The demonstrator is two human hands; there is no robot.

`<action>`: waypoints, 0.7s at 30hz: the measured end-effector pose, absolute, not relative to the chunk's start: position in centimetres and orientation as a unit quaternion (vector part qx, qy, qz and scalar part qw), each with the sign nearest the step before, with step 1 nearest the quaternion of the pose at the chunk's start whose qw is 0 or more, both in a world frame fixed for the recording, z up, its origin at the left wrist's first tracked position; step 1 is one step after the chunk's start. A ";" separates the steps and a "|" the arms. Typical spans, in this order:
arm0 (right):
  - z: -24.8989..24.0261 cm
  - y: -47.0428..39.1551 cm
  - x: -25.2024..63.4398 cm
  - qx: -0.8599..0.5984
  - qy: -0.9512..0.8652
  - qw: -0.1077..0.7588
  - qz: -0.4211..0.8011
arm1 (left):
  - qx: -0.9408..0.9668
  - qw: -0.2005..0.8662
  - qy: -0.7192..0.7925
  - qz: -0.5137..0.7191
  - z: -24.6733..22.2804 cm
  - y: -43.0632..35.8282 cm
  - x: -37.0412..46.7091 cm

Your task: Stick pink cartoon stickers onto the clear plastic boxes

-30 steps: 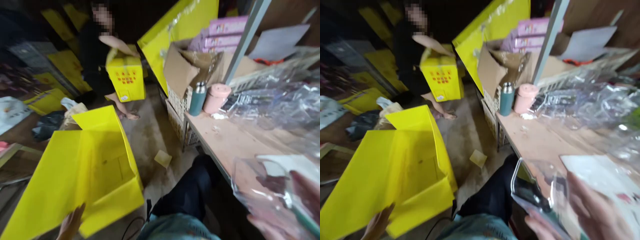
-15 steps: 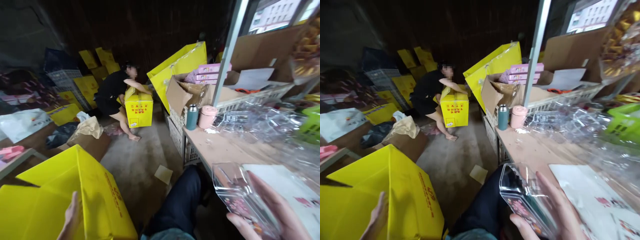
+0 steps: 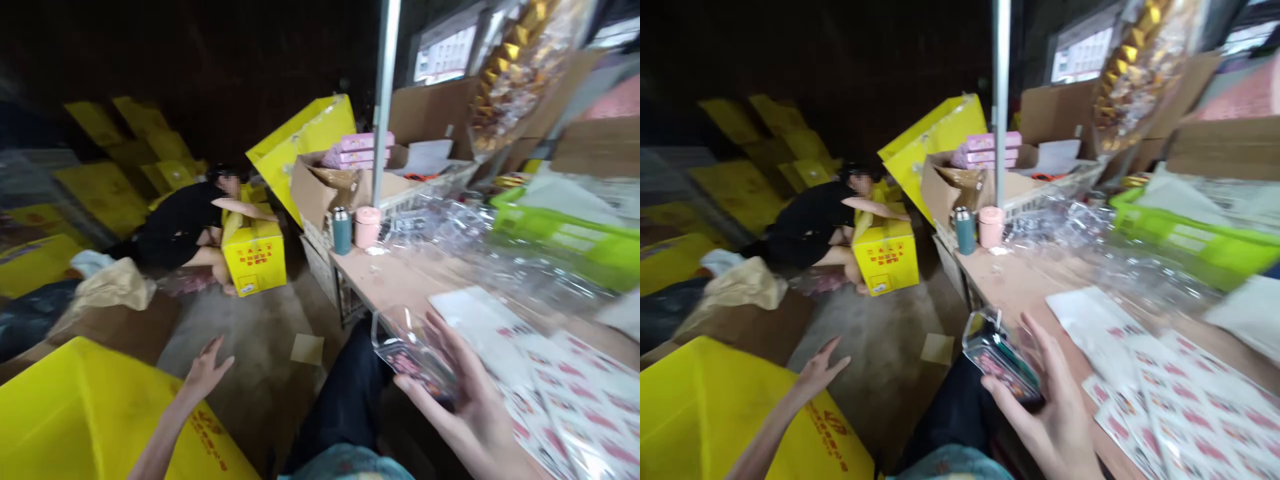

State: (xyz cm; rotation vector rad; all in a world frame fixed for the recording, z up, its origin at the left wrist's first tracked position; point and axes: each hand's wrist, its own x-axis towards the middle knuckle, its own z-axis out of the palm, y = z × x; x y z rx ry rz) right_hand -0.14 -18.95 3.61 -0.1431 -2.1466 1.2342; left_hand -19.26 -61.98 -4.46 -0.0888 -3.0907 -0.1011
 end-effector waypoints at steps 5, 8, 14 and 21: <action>5.1 -16.2 3.2 -0.112 -0.827 0.342 0.431 | -0.405 -0.014 -0.868 -0.287 -2.7 -44.1 -21.6; 7.5 -11.4 7.7 -0.237 -0.776 0.451 0.372 | -0.506 -0.037 -0.768 -0.392 -1.0 -35.1 -20.3; 9.1 -5.4 18.4 -0.482 -0.719 0.445 0.230 | -0.612 -0.119 -0.623 -0.472 1.4 -23.0 -15.8; 7.0 -3.5 25.0 -0.572 -0.707 0.405 0.094 | -0.739 -0.167 -0.524 -0.390 -0.3 -10.8 -10.6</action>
